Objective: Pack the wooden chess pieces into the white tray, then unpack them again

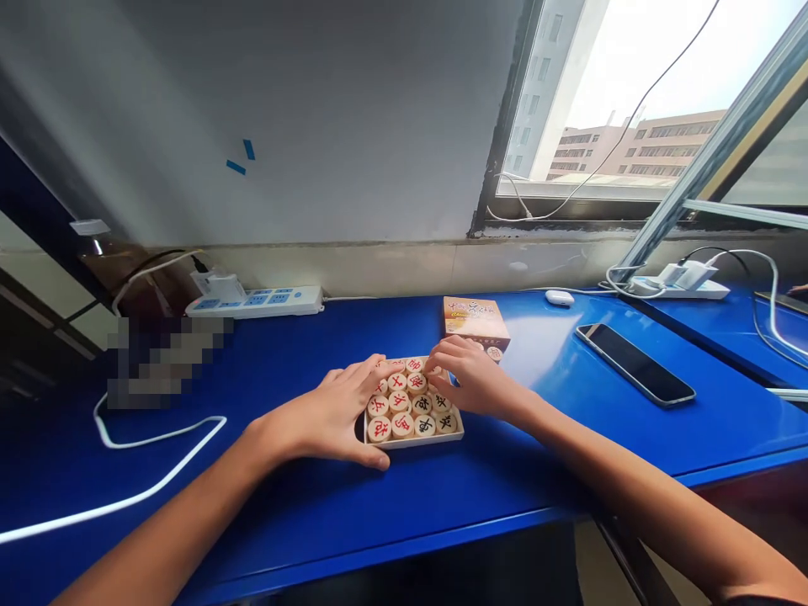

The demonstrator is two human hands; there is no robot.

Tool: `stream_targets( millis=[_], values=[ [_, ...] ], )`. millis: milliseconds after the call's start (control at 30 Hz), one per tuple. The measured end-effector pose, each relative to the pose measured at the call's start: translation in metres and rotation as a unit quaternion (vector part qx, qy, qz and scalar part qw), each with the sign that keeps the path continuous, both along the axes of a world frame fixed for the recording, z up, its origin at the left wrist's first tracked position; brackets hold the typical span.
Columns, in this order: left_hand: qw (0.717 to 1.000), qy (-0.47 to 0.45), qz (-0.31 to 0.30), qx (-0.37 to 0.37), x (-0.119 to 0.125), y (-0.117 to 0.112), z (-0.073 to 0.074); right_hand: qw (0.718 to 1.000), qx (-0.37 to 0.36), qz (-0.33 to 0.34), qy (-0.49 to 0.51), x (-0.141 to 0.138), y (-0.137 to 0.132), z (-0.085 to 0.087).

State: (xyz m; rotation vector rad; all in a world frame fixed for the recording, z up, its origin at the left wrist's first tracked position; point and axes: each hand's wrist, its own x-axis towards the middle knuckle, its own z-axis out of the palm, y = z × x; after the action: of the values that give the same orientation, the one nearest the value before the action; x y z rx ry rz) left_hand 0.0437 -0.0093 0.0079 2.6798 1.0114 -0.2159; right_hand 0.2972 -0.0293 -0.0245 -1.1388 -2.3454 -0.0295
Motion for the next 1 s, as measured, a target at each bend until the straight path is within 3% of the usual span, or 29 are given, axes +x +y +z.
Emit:
stream_targets(
  millis=[200, 400, 600, 733, 867, 1000],
  values=[
    [0.999, 0.038, 0.007, 0.005, 0.005, -0.002, 0.001, 0.998, -0.021, -0.004, 0.065, -0.003, -0.006, -0.007],
    [0.997, 0.063, 0.036, -0.040, -0.008, 0.002, 0.013, 0.987, 0.038, -0.045, 0.149, 0.013, 0.001, 0.005],
    [0.993, 0.081, 0.072, -0.050, -0.015, 0.001, 0.021, 0.988, 0.016, -0.108, 0.108, 0.027, 0.009, -0.001],
    [0.993, 0.091, 0.073, -0.035, -0.010, -0.001, 0.016, 0.993, -0.005, -0.078, 0.089, 0.010, 0.004, 0.002],
    [0.992, 0.098, 0.078, -0.020, -0.008, -0.002, 0.011, 0.999, -0.004, -0.031, -0.025, -0.025, -0.004, 0.012],
    [0.994, 0.089, 0.065, -0.014, -0.009, -0.004, 0.012, 0.995, 0.006, -0.026, -0.095, -0.052, -0.001, 0.009]
  ],
)
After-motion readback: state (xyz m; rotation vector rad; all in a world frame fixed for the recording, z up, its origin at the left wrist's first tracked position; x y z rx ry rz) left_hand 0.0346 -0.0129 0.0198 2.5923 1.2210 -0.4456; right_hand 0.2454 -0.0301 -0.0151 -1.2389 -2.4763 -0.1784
